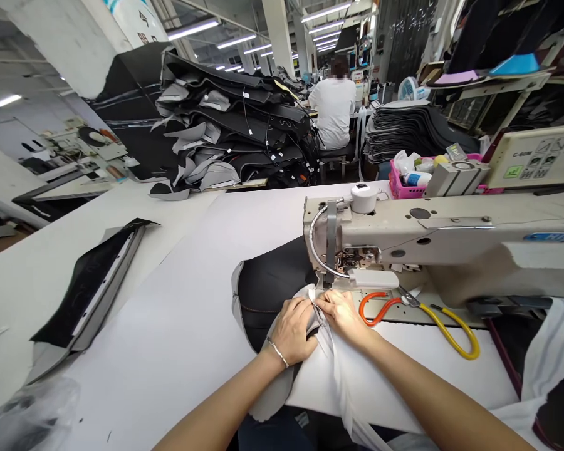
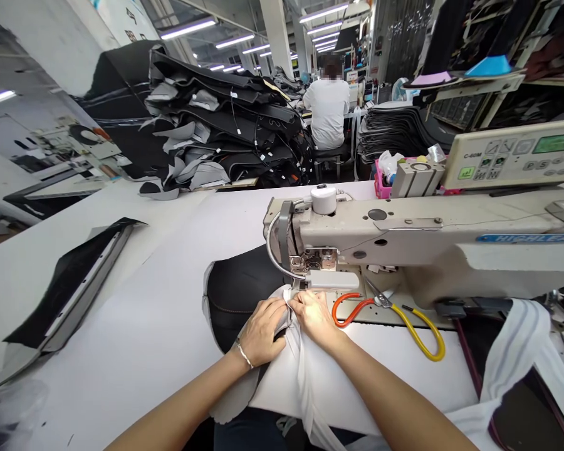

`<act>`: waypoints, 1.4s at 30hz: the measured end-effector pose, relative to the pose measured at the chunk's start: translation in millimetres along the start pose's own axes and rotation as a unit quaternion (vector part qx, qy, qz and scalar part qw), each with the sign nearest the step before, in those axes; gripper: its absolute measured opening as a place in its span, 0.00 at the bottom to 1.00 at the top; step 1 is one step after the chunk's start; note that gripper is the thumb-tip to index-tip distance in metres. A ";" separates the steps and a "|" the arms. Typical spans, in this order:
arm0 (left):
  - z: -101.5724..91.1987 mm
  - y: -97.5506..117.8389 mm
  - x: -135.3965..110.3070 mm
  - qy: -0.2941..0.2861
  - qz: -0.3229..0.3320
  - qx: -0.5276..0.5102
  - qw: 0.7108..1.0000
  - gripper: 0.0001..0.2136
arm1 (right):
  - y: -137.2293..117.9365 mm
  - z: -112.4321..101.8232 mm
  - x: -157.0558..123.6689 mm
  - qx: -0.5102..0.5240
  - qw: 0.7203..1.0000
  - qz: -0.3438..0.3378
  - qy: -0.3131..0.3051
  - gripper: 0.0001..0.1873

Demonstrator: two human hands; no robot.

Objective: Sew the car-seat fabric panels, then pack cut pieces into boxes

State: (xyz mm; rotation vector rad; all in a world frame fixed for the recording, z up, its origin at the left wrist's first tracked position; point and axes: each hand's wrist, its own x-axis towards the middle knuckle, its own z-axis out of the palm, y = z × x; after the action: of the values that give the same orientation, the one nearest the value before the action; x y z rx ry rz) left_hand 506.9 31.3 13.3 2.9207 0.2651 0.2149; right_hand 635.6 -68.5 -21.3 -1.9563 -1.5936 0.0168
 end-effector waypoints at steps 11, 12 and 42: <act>-0.1 -0.9 1.7 -0.024 -0.071 0.016 0.997 0.30 | 0.7 -11.6 -1.8 -0.020 0.995 -0.080 -0.050 0.14; -0.3 -1.8 1.8 -0.023 -0.069 0.013 0.997 0.30 | 1.1 -11.0 -2.8 0.002 0.994 -0.090 -0.056 0.15; 14.1 16.0 53.2 -0.014 -0.063 0.038 0.997 0.24 | 41.0 -20.4 -0.4 0.077 0.997 -0.006 -0.030 0.14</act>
State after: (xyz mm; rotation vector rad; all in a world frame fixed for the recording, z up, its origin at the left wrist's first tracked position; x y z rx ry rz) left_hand 563.6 23.4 9.7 2.9654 0.4618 0.1487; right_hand 679.4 -81.5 -23.6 -1.8434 -1.5928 0.1893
